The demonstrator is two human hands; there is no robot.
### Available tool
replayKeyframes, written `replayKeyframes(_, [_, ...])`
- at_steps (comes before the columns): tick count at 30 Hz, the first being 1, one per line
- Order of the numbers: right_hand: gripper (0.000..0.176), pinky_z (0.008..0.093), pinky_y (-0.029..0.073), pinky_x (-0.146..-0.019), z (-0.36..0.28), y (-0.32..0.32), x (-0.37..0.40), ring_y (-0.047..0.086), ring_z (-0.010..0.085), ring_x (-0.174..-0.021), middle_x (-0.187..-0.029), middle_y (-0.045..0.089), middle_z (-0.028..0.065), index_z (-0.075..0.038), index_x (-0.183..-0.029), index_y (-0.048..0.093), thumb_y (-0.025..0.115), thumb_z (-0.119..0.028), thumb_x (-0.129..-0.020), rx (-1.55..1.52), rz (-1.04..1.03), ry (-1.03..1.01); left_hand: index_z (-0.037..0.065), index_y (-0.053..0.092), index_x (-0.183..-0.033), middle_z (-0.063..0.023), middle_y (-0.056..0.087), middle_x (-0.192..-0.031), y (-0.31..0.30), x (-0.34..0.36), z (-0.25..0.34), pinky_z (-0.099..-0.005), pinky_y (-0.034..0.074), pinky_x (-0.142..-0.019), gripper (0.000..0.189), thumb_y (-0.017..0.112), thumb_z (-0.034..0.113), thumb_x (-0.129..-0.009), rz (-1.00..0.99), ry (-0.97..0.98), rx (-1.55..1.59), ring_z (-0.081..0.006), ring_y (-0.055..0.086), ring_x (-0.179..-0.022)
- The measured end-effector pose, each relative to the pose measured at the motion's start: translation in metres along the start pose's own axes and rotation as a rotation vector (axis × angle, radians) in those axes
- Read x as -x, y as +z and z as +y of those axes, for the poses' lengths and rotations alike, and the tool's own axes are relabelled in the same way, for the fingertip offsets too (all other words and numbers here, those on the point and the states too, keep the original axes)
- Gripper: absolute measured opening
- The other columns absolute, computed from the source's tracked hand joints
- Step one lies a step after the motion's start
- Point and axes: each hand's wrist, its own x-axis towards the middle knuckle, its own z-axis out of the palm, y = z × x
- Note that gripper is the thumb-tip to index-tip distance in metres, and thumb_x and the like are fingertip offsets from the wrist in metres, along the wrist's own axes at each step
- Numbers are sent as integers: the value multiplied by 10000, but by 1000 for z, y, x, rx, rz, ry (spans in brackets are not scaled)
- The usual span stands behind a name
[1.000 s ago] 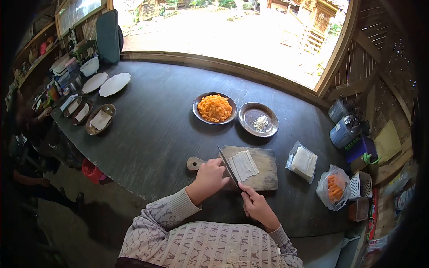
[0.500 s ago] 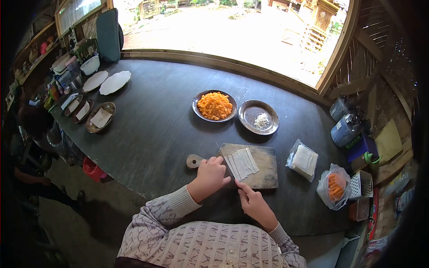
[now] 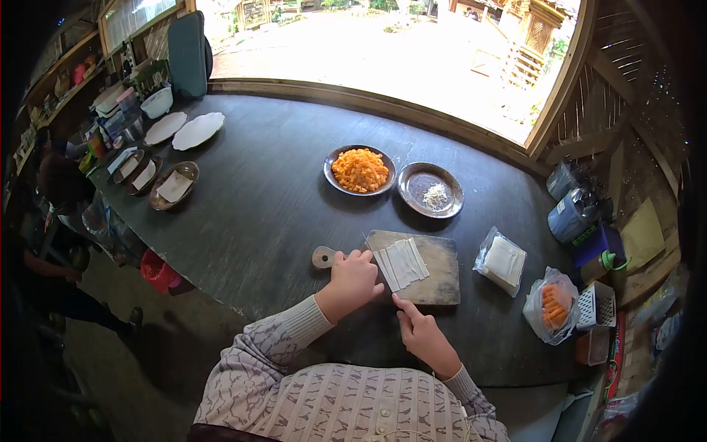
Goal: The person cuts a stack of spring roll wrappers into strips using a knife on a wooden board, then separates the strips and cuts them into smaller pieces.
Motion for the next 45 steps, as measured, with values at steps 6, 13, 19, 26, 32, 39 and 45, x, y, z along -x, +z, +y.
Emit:
replayKeyframes(6, [330, 317, 456, -503, -6, -7, 3, 560, 143, -463, -579, 553, 153, -83, -1335, 527, 488, -131, -1011, -28, -38, 77, 87, 741, -828, -34, 616, -952, 2, -1, -1, -425, 416, -790, 362, 704, 441, -760, -15, 1, -18, -200, 589, -969])
replayKeyframes(13, [348, 298, 472, -487, 0, -9, -3, 550, 127, -454, -569, 567, 76, -98, -1356, 529, 472, -164, -1019, -271, -106, 282, 80, 739, -946, -52, 648, -1100, 20, 10, -17, -432, 425, -821, 358, 690, 405, -805, 184, 63, 132, -225, 589, -1050])
replayKeyframes(19, [351, 299, 477, -491, -1, -7, -9, 543, 121, -467, -580, 561, 63, -101, -1363, 523, 464, -167, -1023, -271, -111, 260, 95, 734, -963, -51, 661, -1128, 18, 9, -17, -431, 425, -850, 243, 659, 299, -856, 237, 98, 338, -239, 600, -1067])
replayKeyframes(26, [348, 306, 487, -499, -3, -6, -14, 555, 137, -466, -591, 576, 82, -109, -1358, 527, 460, -177, -1023, -263, -115, 272, 118, 727, -870, -4, 669, -1002, 21, 19, 0, -395, 403, -826, 160, 645, 249, -832, 192, 135, 113, -188, 613, -961])
replayKeyframes(32, [350, 325, 487, -491, -11, -14, 1, 558, 170, -432, -573, 574, 117, -113, -1360, 516, 463, -176, -1019, -177, -132, 271, 127, 683, -763, 7, 627, -869, 22, 21, 10, -399, 396, -781, 151, 630, 252, -830, 261, 134, -26, -179, 594, -854])
replayKeyframes(39, [350, 312, 478, -494, -12, -29, 38, 548, 146, -438, -574, 575, 109, -115, -1361, 514, 467, -154, -1017, -190, -152, 286, 110, 692, -783, -4, 629, -861, 21, 17, 10, -400, 393, -757, 184, 612, 266, -839, 215, 106, 10, -177, 602, -831])
replayKeyframes(45, [356, 279, 457, -487, -9, -36, 51, 514, 100, -446, -571, 574, 58, -122, -1371, 515, 462, -147, -1020, -263, -168, 356, 87, 726, -847, -16, 648, -887, 20, 14, 4, -392, 423, -722, 212, 613, 266, -842, 178, 117, 141, -207, 621, -826])
